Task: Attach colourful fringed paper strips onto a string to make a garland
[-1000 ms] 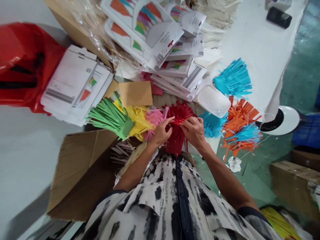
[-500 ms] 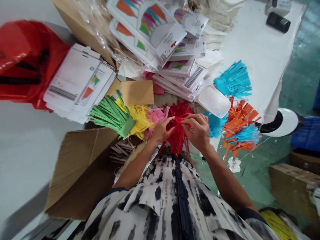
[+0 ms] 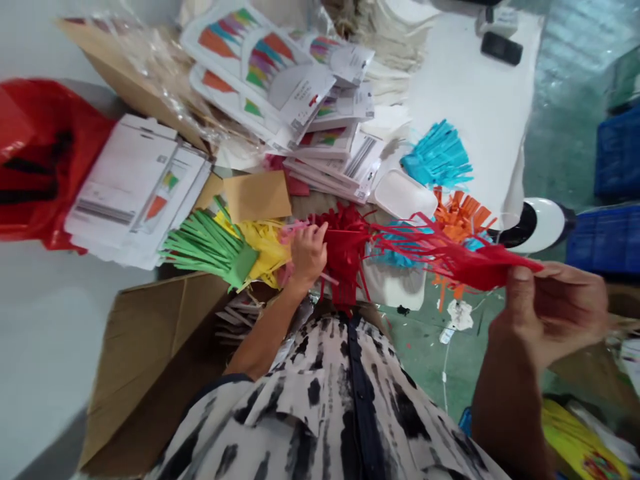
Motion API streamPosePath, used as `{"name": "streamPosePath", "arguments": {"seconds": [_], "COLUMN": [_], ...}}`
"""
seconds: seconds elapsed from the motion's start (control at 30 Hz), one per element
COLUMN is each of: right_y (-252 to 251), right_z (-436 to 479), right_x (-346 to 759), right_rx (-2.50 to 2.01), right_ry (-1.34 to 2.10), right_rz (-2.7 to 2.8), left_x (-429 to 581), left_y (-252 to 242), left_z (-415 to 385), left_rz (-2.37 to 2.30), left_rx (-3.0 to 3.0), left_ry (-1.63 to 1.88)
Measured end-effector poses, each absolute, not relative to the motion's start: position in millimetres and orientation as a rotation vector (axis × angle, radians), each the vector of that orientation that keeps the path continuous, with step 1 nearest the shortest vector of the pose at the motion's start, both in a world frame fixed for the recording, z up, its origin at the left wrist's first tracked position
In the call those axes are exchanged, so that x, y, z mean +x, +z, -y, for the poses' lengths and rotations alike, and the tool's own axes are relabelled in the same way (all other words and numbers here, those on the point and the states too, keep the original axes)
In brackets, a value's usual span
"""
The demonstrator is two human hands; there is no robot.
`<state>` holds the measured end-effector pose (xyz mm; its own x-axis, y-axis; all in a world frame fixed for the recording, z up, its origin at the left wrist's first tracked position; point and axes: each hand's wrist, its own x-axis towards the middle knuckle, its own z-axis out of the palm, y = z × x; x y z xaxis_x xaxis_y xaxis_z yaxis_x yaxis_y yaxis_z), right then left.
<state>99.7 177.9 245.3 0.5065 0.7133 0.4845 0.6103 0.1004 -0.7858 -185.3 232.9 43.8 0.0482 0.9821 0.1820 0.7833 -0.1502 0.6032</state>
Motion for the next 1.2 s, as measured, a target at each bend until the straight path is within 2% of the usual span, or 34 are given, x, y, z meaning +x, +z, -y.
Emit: {"name": "streamPosePath", "arguments": {"seconds": [0.1,0.17,0.33,0.6,0.77,0.97,1.2], "right_y": [231.4,221.4,211.4,212.6,194.7,152.1,134.8], "right_z": [-158.3,-149.0,-130.4,-111.0,-99.6,-70.4,-84.9], "right_x": [110.3,113.8,116.6,131.8,172.4,207.4,223.7], "right_rx": [-1.658,-1.686,-1.708,-1.677,-1.770,-1.832,-1.657], "right_ry": [0.190,0.236,0.332,0.493,0.584,1.078,1.335], "right_rz": [1.117,1.093,1.115,1.156,1.128,0.975,0.808], "left_x": [-172.2,-152.2,-84.0,-28.2,-20.4,-8.8,17.0], "left_y": [92.8,131.3,192.2,186.0,176.2,150.6,157.4], "left_z": [-229.7,-226.6,-223.1,-215.1,-203.1,-178.9,-145.5], "left_rz": [-1.665,-1.351,-0.769,-0.767,-0.803,-0.902,-1.126], "left_rx": [1.959,1.975,2.039,2.042,1.573,0.871,1.001], "left_ry": [1.011,1.094,1.069,0.913,0.895,0.855,0.769]}}
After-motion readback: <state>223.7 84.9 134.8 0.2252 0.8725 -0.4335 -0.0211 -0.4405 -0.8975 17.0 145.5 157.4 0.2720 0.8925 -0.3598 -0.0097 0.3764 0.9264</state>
